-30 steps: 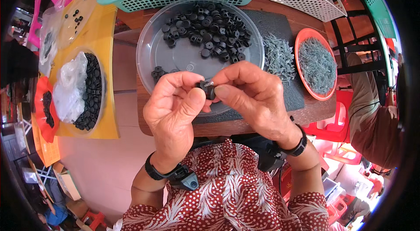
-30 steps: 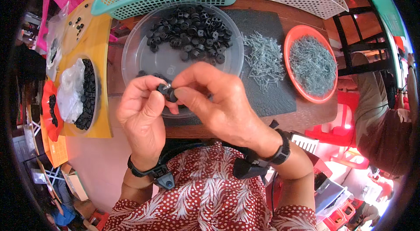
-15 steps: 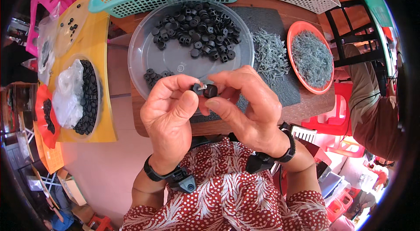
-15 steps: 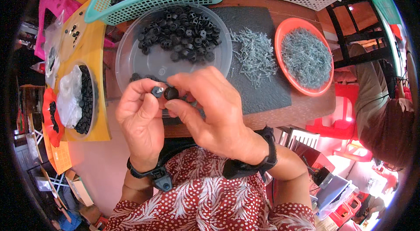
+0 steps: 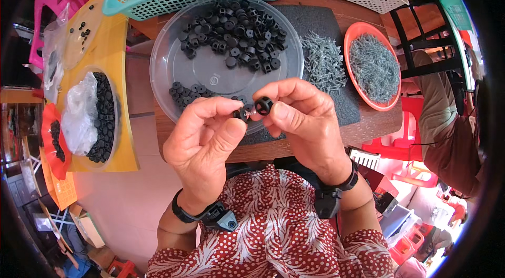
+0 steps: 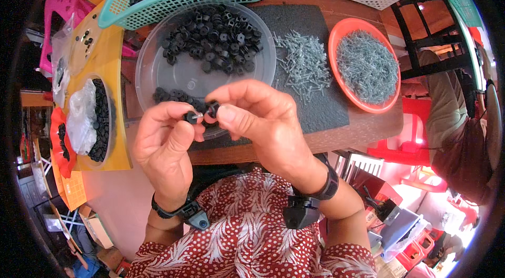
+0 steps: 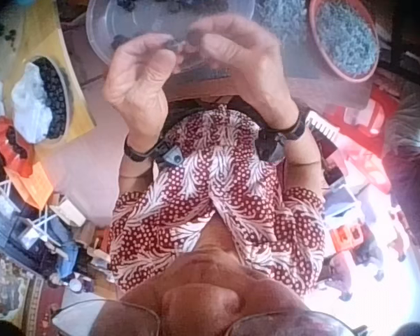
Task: Assembling small plastic components by hand, inserting pins into base units.
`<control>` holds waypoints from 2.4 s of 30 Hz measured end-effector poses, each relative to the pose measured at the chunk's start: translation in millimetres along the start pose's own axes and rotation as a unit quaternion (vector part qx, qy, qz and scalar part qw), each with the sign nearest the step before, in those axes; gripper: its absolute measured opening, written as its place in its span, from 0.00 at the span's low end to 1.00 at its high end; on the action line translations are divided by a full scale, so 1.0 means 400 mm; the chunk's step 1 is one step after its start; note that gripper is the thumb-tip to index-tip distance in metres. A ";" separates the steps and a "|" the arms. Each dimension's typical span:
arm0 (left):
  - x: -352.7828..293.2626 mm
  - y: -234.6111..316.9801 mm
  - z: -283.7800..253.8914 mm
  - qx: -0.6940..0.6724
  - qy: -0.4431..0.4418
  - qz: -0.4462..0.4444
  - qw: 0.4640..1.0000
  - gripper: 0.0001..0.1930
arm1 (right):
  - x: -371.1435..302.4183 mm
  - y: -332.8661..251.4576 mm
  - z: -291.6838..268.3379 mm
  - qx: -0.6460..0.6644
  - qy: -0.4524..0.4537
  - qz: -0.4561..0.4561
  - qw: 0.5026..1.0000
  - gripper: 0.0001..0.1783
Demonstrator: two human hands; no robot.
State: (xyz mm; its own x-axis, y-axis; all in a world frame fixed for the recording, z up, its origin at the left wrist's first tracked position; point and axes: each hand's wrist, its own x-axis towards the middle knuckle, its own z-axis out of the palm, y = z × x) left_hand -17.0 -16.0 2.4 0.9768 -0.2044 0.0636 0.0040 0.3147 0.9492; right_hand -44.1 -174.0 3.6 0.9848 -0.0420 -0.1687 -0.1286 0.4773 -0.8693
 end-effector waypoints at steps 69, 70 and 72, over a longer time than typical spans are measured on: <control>0.001 0.014 -0.002 0.190 -0.061 0.046 0.979 0.11 | -0.025 0.025 0.014 0.054 0.049 0.037 0.997 0.10; 0.001 0.017 -0.002 0.198 -0.062 0.047 0.977 0.11 | -0.025 0.026 0.016 0.062 0.052 0.034 0.996 0.10; 0.002 0.018 -0.002 0.205 -0.063 0.048 0.976 0.11 | -0.025 0.028 0.016 0.070 0.055 0.032 0.996 0.10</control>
State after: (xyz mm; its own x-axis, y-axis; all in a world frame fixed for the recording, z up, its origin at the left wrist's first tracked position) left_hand -15.9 -13.2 8.9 0.9344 -0.3126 0.1709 -0.1972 -0.0543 0.9789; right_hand -54.6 -162.5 -1.5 0.9551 -0.1006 -0.2785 -0.1653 0.5991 -0.7834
